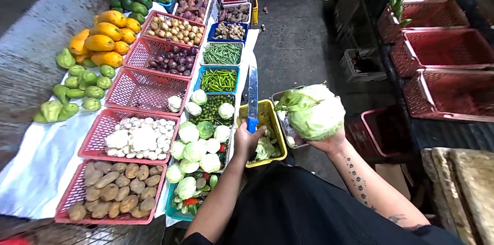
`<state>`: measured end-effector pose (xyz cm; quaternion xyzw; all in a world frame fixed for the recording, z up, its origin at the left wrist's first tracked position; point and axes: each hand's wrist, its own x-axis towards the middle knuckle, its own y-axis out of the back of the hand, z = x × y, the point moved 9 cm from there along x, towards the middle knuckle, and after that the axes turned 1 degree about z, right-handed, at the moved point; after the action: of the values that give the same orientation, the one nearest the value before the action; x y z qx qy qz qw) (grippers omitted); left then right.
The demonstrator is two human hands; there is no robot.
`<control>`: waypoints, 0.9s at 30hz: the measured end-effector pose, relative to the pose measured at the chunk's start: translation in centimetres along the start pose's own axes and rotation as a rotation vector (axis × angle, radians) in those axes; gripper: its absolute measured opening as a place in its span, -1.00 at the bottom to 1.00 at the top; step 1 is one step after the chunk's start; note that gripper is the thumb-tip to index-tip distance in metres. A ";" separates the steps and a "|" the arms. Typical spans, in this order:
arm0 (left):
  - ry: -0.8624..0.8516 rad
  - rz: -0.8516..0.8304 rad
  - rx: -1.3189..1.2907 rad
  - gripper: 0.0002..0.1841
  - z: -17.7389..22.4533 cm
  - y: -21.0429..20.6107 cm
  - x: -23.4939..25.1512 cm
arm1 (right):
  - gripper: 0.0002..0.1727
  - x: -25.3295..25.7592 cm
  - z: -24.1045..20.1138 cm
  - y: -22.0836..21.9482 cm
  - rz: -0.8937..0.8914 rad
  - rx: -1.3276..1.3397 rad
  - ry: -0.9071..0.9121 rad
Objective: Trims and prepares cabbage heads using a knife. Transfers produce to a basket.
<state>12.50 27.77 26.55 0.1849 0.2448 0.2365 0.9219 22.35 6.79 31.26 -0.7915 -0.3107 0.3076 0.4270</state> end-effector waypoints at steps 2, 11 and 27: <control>-0.086 0.030 -0.075 -0.46 1.8 0.9 -1.5 | 0.02 0.4 -0.4 0.3 0.036 -0.103 0.044; -0.415 0.028 -0.081 -0.21 11.2 2.2 -4.8 | -0.03 0.0 -0.1 1.2 0.132 -0.535 0.109; -0.378 -0.246 -0.117 -0.65 11.2 0.6 -2.9 | -0.19 -1.3 -0.6 0.7 0.042 -0.601 -0.060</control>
<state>16.12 24.18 36.94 0.1410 0.0743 0.0975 0.9824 22.16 5.16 31.20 -0.8792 -0.3839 0.2339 0.1579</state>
